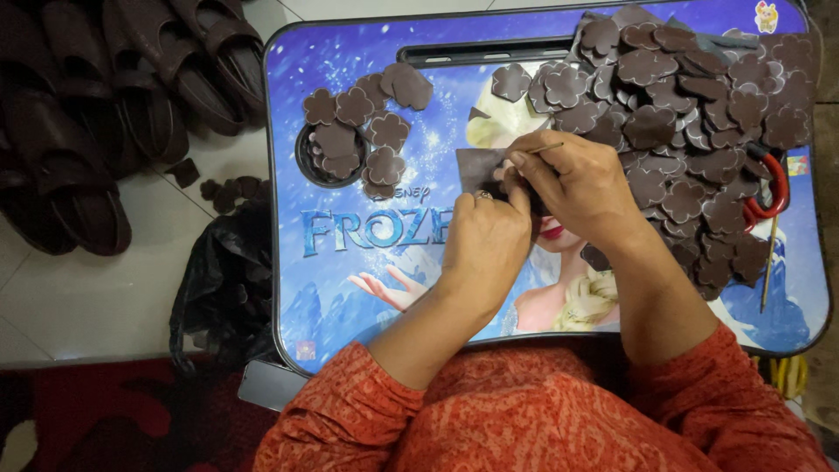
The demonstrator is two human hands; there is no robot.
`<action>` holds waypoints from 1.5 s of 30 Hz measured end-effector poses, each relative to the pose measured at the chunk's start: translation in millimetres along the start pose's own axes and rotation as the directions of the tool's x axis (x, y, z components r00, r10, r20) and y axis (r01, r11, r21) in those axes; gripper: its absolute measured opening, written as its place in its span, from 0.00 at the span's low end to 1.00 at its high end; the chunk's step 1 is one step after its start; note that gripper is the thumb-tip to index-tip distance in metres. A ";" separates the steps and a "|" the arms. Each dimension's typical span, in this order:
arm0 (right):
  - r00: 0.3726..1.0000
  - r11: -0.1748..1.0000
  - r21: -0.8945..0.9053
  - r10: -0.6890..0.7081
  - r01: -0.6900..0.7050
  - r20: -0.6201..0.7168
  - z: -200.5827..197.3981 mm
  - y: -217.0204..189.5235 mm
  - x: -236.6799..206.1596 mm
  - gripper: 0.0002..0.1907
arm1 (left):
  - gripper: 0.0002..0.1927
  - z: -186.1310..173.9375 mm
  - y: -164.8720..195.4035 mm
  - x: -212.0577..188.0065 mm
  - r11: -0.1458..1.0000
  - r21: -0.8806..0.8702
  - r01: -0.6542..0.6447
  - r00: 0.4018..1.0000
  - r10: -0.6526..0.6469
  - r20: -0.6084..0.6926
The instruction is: The person uses a small pointed tool to trace or emboss a light-colored flower-shaped template onto a dark brown material. They repeatedly reposition the template and work on different areas of the same piece throughout the clip.
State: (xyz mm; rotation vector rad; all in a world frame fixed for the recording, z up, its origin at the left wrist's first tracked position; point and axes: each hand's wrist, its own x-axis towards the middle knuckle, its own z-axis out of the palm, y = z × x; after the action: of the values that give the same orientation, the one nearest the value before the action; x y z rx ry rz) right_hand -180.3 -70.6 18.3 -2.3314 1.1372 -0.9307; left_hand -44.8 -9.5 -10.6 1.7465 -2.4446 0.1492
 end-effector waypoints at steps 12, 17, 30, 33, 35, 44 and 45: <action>0.999 0.999 -0.052 0.007 -0.005 0.034 -11.9 -0.5 -2.6 0.04 | 0.07 3.8 -10.5 3.2 0.992 -0.125 -0.010 0.986 -0.010 -0.165; 0.999 0.996 -0.089 0.001 0.004 0.053 -13.2 2.1 -2.5 0.04 | 0.02 6.4 -19.8 8.3 0.979 -0.200 -0.035 0.978 -0.007 -0.208; 0.999 0.999 -0.053 -0.008 0.010 0.045 -13.0 6.3 -5.5 0.04 | 0.05 9.1 -41.6 22.3 0.882 -0.471 -0.031 0.976 -0.074 -0.203; 0.998 0.997 -0.080 0.002 0.003 0.062 -14.3 6.3 -5.8 0.04 | 0.07 5.6 -46.2 21.7 0.847 -0.532 -0.007 0.980 -0.100 -0.172; 0.998 0.997 -0.083 -0.002 0.007 0.060 -15.2 6.2 -5.2 0.04 | 0.08 3.0 -49.0 22.1 0.820 -0.573 0.022 0.983 -0.123 -0.138; 0.998 0.993 -0.113 -0.015 0.022 0.063 -21.6 4.7 -3.3 0.05 | 0.12 -3.6 -54.8 26.0 0.775 -0.628 0.063 0.990 -0.130 -0.062; 0.998 0.994 -0.107 -0.025 0.031 0.052 -21.5 4.6 -4.2 0.05 | 0.12 -3.4 -54.5 25.5 0.776 -0.628 0.061 0.990 -0.128 -0.062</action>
State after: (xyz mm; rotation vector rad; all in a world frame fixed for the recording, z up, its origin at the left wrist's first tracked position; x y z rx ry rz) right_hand -199.9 -71.0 29.1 -2.4482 1.1637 -0.8339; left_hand -1.2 -50.4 -2.9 1.4917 -1.9845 -0.5205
